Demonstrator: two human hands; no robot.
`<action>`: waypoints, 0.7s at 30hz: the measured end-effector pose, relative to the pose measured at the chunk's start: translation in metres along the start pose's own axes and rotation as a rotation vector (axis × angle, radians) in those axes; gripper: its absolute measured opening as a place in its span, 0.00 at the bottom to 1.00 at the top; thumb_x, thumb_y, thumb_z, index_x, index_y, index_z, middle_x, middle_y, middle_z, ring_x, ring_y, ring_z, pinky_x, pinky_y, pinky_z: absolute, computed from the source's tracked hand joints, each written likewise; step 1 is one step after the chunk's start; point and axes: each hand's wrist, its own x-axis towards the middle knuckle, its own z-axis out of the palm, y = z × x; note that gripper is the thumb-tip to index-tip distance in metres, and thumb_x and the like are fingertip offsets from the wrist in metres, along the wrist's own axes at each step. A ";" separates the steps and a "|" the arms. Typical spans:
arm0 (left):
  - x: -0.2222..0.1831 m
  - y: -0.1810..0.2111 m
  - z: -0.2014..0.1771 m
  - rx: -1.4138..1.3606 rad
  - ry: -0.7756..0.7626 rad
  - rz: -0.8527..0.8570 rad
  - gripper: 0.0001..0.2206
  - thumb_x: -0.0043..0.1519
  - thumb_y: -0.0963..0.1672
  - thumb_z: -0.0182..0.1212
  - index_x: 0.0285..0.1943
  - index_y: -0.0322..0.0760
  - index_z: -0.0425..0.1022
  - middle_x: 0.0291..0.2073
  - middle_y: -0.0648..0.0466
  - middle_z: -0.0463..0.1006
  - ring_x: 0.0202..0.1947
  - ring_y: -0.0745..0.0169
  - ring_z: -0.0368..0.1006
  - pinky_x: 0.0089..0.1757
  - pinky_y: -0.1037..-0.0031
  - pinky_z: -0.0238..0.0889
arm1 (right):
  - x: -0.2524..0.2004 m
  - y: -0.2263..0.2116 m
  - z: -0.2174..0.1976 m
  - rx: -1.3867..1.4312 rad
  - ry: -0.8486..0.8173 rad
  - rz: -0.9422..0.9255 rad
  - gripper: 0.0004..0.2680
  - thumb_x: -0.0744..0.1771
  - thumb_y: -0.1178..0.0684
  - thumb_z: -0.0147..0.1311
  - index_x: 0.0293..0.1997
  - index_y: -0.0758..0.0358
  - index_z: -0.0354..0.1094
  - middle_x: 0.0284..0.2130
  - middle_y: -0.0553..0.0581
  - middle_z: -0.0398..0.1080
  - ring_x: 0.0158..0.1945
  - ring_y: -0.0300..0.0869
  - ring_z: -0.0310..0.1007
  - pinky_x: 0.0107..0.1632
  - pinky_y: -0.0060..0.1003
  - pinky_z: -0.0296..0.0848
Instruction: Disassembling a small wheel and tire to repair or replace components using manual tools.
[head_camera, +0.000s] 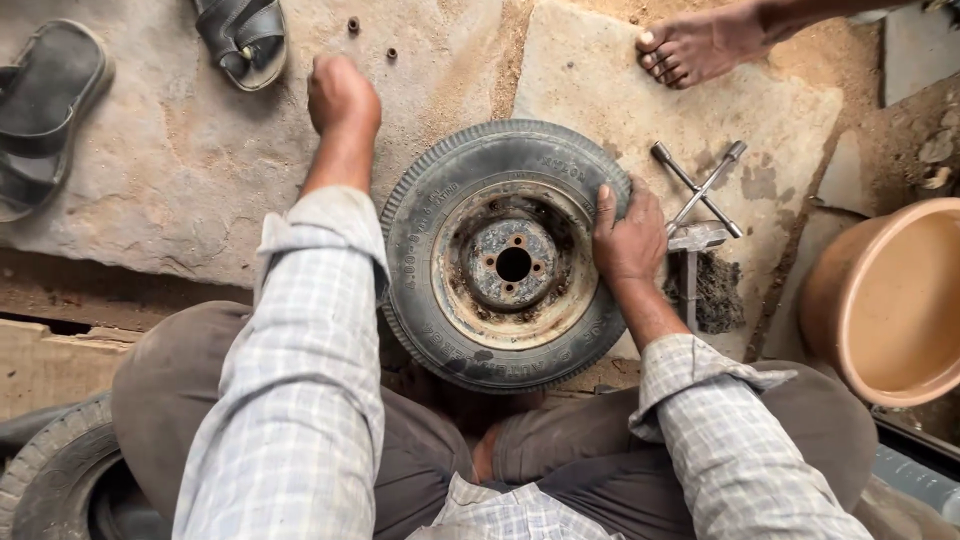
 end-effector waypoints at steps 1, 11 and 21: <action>0.008 0.002 -0.001 0.006 -0.001 0.000 0.09 0.66 0.40 0.51 0.47 0.32 0.78 0.50 0.41 0.77 0.46 0.46 0.79 0.45 0.63 0.75 | 0.001 -0.002 0.001 0.004 -0.005 0.003 0.25 0.72 0.33 0.40 0.69 0.65 0.59 0.55 0.68 0.67 0.60 0.57 0.66 0.61 0.53 0.62; -0.044 0.047 -0.032 0.014 0.129 0.370 0.11 0.64 0.40 0.58 0.55 0.38 0.77 0.54 0.44 0.73 0.49 0.53 0.73 0.47 0.67 0.74 | 0.002 0.004 0.001 0.007 0.002 -0.014 0.24 0.73 0.34 0.40 0.68 0.65 0.59 0.55 0.67 0.67 0.60 0.57 0.65 0.62 0.53 0.61; -0.206 0.049 -0.097 0.193 -0.355 0.274 0.51 0.52 0.65 0.68 0.77 0.40 0.49 0.69 0.40 0.59 0.67 0.37 0.55 0.60 0.45 0.52 | 0.020 0.052 0.007 0.299 -0.122 0.001 0.26 0.71 0.31 0.42 0.69 0.63 0.61 0.62 0.68 0.65 0.66 0.58 0.64 0.67 0.50 0.62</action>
